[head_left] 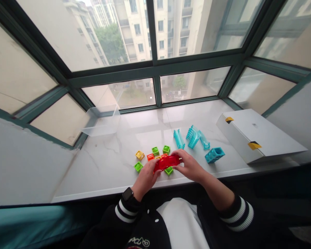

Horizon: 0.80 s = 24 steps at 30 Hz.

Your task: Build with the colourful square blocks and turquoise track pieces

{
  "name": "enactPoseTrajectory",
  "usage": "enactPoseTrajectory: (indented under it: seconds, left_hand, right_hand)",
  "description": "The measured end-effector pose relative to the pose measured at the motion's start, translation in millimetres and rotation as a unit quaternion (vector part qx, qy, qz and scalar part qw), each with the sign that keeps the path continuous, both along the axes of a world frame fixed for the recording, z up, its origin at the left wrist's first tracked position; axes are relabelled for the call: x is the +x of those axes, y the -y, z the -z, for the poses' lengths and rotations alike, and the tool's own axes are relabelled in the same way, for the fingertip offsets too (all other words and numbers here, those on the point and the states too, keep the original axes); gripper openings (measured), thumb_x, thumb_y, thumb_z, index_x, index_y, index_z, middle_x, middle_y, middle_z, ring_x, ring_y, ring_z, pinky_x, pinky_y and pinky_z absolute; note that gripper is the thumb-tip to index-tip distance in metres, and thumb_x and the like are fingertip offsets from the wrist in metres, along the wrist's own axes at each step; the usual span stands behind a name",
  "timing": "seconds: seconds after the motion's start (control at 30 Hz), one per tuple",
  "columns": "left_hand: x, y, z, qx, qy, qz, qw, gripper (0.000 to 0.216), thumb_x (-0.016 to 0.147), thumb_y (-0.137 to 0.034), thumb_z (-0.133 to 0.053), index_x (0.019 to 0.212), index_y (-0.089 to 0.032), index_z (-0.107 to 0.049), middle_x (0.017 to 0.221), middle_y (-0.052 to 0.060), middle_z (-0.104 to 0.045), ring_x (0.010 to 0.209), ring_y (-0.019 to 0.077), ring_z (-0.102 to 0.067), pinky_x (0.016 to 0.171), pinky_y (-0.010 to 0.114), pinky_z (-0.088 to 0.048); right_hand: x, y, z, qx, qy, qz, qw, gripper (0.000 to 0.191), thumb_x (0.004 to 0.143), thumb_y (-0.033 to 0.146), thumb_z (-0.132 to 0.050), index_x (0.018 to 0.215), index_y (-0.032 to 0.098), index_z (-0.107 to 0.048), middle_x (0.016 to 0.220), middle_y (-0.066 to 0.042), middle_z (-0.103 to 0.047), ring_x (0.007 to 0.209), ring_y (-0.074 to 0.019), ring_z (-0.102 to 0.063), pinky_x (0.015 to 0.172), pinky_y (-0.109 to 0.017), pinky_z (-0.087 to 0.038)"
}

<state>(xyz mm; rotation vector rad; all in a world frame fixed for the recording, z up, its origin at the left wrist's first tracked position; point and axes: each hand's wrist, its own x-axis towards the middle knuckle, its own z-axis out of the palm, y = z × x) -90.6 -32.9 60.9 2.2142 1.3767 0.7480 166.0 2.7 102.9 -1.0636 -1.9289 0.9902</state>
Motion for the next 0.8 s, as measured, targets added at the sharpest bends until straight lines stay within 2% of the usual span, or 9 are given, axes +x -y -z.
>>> enactPoseTrajectory:
  seconds: [0.23, 0.43, 0.57, 0.8]
  left_hand:
    - [-35, -8, 20.1, 0.015, -0.077, -0.072, 0.994, 0.046, 0.104, -0.024, -0.049, 0.15, -0.025, -0.048, 0.14, 0.014, -0.06, 0.129, 0.0296, -0.058, 0.112, 0.048, -0.051]
    - [-51, -23, 23.8, 0.004, -0.184, -0.113, 0.976, 0.046, 0.103, -0.021, -0.05, 0.148, -0.026, -0.053, 0.119, 0.011, -0.061, 0.105, 0.0267, -0.062, 0.096, 0.042, -0.055]
    - [-53, -27, 16.7, -0.017, -0.252, -0.122, 0.96, 0.046, 0.102, -0.021, -0.052, 0.146, -0.029, -0.057, 0.113, 0.01, -0.061, 0.099, 0.0261, -0.062, 0.089, 0.04, -0.054]
    - [-66, -16, 9.0, -0.015, -0.268, -0.177, 0.947, 0.049, 0.102, -0.021, -0.051, 0.15, -0.03, -0.053, 0.117, 0.01, -0.059, 0.098, 0.0252, -0.061, 0.089, 0.038, -0.053]
  right_hand:
    - [-10, -15, 34.3, -0.033, -0.034, 0.063, 0.997, 0.038, 0.086, 0.026, -0.072, 0.122, 0.026, -0.059, 0.121, -0.009, -0.064, 0.108, -0.0253, -0.069, 0.092, -0.044, -0.063]
    - [-1, -27, 68.0, -0.048, -0.014, 0.12, 0.992, 0.039, 0.087, 0.033, -0.071, 0.122, 0.024, -0.056, 0.121, -0.01, -0.067, 0.106, -0.0263, -0.072, 0.094, -0.046, -0.061]
    - [-5, -31, 75.2, -0.038, 0.007, 0.131, 0.991, 0.039, 0.087, 0.032, -0.069, 0.122, 0.025, -0.056, 0.123, -0.01, -0.068, 0.109, -0.0276, -0.07, 0.098, -0.049, -0.058]
    - [-42, -56, 78.5, 0.033, 0.041, 0.112, 0.992, 0.038, 0.084, 0.024, -0.068, 0.122, 0.023, -0.06, 0.123, -0.011, -0.07, 0.117, -0.0312, -0.066, 0.106, -0.055, -0.052]
